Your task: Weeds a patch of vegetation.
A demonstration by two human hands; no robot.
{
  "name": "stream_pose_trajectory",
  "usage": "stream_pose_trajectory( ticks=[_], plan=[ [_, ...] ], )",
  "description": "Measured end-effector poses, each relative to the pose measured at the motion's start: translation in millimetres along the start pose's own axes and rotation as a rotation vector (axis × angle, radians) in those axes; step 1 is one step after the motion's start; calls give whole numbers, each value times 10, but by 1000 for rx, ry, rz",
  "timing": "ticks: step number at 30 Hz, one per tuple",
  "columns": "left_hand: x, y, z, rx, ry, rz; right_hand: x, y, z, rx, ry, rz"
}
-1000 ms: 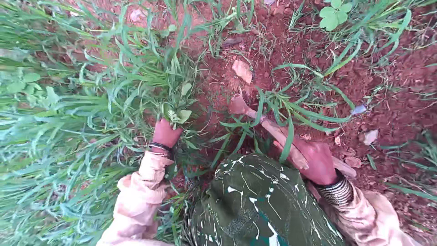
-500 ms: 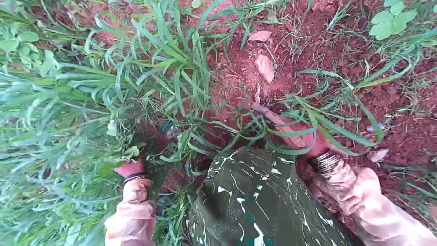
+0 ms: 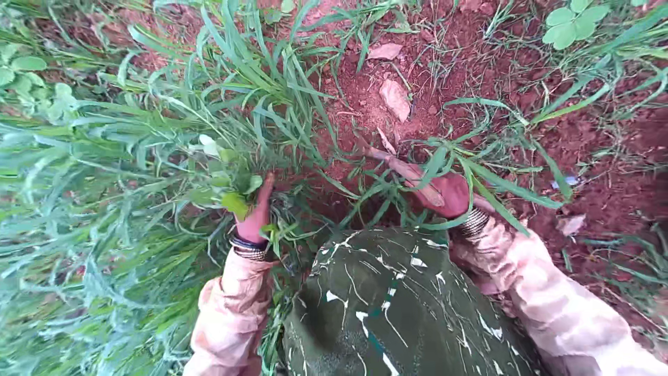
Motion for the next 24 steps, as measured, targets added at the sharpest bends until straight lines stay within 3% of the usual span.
stream_pose_trajectory(
  ticks=[2,4,5,7,10,13,18,22,24],
  plan=[
    [-63,-171,105,-157,-91,110,229,90,-150,-8,9,17],
    [-83,-274,193,-80,50,182,207,113,-118,65,60,22],
    [-114,-373,192,-2,163,187,133,130,54,52,-11,135],
    [-308,-629,129,-23,251,169,-119,55,277,1,-77,130],
    [-653,-996,63,-652,274,301,-212,-104,257,67,151,-58],
    [-839,-1321,78,-1062,436,496,-79,-89,272,-100,-26,76],
    [-861,-1349,249,-1012,363,397,362,-114,-13,-132,-158,132],
    [-915,-1378,191,-974,300,293,-100,-23,557,-179,-97,118],
    [-864,-1398,202,-984,300,304,-142,-150,476,-208,-63,146]
  ],
)
Point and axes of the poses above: each hand's wrist, its own x-axis away from the middle knuckle, its own y-axis out of the back of the hand, z = x × y, the point moved 5 cm from there along -x, towards the middle knuckle, and after that the axes turned 9 degrees about z, right-handed, at the moved point
